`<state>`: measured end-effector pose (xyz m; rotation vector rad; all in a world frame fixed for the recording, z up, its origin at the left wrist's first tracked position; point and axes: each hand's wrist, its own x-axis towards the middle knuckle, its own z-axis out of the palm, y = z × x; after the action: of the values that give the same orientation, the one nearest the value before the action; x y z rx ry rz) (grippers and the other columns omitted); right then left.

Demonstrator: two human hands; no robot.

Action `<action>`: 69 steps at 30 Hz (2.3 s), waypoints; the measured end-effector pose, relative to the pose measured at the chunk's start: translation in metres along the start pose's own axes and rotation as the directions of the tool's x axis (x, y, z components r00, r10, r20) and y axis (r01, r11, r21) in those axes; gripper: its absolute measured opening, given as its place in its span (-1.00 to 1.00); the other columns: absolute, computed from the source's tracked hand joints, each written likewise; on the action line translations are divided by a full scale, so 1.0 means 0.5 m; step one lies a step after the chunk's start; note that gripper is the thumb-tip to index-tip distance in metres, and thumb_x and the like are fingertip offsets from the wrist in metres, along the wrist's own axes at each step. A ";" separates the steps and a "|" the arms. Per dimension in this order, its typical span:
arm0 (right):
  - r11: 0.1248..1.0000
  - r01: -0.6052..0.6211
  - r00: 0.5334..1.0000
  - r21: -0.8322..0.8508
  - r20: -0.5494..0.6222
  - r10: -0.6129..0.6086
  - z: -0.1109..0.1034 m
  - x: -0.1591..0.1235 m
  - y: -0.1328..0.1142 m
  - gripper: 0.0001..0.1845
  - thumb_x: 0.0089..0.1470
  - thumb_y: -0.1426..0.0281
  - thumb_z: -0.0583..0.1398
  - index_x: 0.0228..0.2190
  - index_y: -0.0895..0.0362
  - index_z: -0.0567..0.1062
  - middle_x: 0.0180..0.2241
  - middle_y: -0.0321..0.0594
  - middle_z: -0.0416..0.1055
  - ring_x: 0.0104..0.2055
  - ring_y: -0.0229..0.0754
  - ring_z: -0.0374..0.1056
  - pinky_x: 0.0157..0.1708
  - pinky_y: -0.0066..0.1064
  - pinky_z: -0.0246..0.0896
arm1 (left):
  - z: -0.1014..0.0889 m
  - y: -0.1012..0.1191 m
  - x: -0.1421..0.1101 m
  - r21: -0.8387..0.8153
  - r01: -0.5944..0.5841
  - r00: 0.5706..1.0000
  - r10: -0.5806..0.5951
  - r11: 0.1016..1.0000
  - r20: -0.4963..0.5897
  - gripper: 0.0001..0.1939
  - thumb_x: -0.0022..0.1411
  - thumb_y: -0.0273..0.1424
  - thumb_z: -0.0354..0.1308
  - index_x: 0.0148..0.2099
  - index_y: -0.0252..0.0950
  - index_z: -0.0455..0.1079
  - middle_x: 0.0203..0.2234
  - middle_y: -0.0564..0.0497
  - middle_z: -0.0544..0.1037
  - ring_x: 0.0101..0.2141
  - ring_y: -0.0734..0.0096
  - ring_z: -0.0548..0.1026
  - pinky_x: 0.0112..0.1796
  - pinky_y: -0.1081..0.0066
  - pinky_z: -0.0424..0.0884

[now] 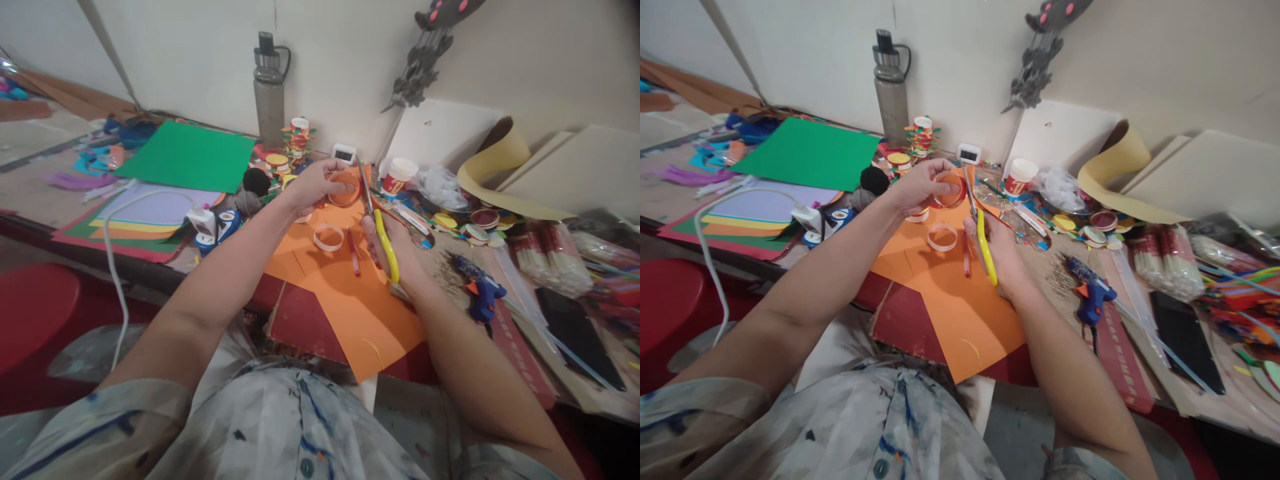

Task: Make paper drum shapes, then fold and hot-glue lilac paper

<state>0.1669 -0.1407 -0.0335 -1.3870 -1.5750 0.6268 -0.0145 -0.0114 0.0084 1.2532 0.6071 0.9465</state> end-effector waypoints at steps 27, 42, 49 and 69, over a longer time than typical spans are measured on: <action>0.982 0.039 0.997 -0.185 -0.057 -0.050 -0.010 0.003 -0.006 -0.29 0.31 -0.40 0.11 -0.39 -0.03 0.27 -0.48 -0.32 0.28 -0.43 -0.17 0.13 -0.37 -0.25 0.06 | 0.047 -0.044 0.007 -0.194 -0.017 0.990 -0.012 0.981 -0.143 -0.70 0.11 -0.59 0.55 -0.27 -0.29 0.46 -0.46 0.19 0.60 -0.47 0.62 0.56 -0.37 0.58 0.46; 0.962 0.021 1.000 -0.271 -0.008 -0.024 -0.012 0.002 -0.019 -0.25 0.27 -0.45 0.03 -0.44 -0.05 0.26 -0.54 -0.26 0.31 -0.47 -0.13 0.20 -0.41 -0.27 0.09 | 0.015 -0.019 0.006 -0.102 0.047 0.995 -0.056 0.994 -0.085 -0.69 0.05 -0.68 0.52 -0.29 -0.34 0.47 -0.49 0.17 0.59 -0.52 0.60 0.52 -0.45 0.57 0.35; 0.951 -0.060 0.997 -0.302 -0.069 0.041 -0.008 0.008 -0.010 -0.22 0.17 -0.52 -0.03 -0.38 -0.06 0.28 -0.52 -0.23 0.34 -0.49 -0.12 0.16 -0.42 -0.23 0.12 | 0.064 -0.041 -0.014 -0.325 0.108 0.979 -0.158 0.940 -0.130 -0.78 0.23 -0.63 0.42 -0.19 -0.31 0.48 -0.45 0.16 0.61 -0.47 0.56 0.58 -0.36 0.50 0.49; 0.949 -0.037 0.998 -0.313 -0.054 0.021 -0.014 0.013 -0.002 -0.18 0.12 -0.55 0.02 -0.38 -0.04 0.32 -0.44 -0.15 0.40 -0.38 -0.04 0.20 -0.35 -0.20 0.13 | 0.048 -0.040 -0.010 -0.153 0.079 0.991 -0.094 0.985 -0.097 -0.73 0.17 -0.66 0.49 -0.23 -0.34 0.47 -0.48 0.14 0.57 -0.49 0.58 0.57 -0.49 0.56 0.28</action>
<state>0.1729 -0.1361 -0.0273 -1.6494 -1.6685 0.3639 0.0079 -0.0288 -0.0059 1.0417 0.6555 0.9708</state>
